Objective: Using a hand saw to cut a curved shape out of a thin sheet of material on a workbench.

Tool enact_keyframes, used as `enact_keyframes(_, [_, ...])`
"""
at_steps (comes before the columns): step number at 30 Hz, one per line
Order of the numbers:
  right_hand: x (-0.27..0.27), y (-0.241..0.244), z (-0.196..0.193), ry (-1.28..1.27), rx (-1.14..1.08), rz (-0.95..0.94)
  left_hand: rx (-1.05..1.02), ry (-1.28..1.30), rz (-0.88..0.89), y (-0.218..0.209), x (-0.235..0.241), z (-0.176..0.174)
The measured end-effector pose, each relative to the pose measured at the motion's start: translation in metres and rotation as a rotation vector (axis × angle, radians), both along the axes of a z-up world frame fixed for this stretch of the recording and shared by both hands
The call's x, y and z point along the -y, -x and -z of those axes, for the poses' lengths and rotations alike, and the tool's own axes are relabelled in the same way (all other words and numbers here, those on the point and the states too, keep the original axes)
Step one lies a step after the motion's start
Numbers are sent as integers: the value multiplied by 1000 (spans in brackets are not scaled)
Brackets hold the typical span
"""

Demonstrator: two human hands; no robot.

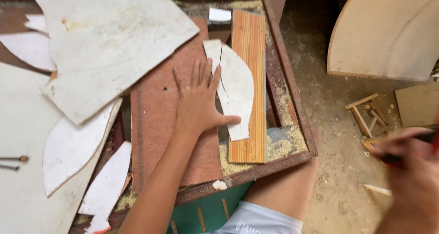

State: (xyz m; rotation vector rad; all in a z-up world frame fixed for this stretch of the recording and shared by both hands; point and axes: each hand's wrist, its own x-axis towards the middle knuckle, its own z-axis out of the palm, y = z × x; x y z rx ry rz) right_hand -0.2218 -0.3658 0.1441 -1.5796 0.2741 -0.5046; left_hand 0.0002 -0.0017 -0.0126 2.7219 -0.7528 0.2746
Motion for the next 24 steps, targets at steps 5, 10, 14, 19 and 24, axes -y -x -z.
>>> enact_keyframes(5, [-106, -109, 36, 130, -509, 121, -14, 57, 56, 0, -3, -10])
enact_keyframes(10, [-151, -157, 87, 25, -327, 8, -163, 140, 8, -1, -2, -21])
enact_keyframes(14, [-155, -155, 102, 48, -407, 74, -180, 131, 4, -5, -1, -20])
enact_keyframes(19, [-163, -161, 91, -17, -328, 50, -162, 126, -15, -6, 1, -18])
enact_keyframes(24, [-157, -166, 102, -16, -311, 31, -172, 120, -58, -10, 1, -17])
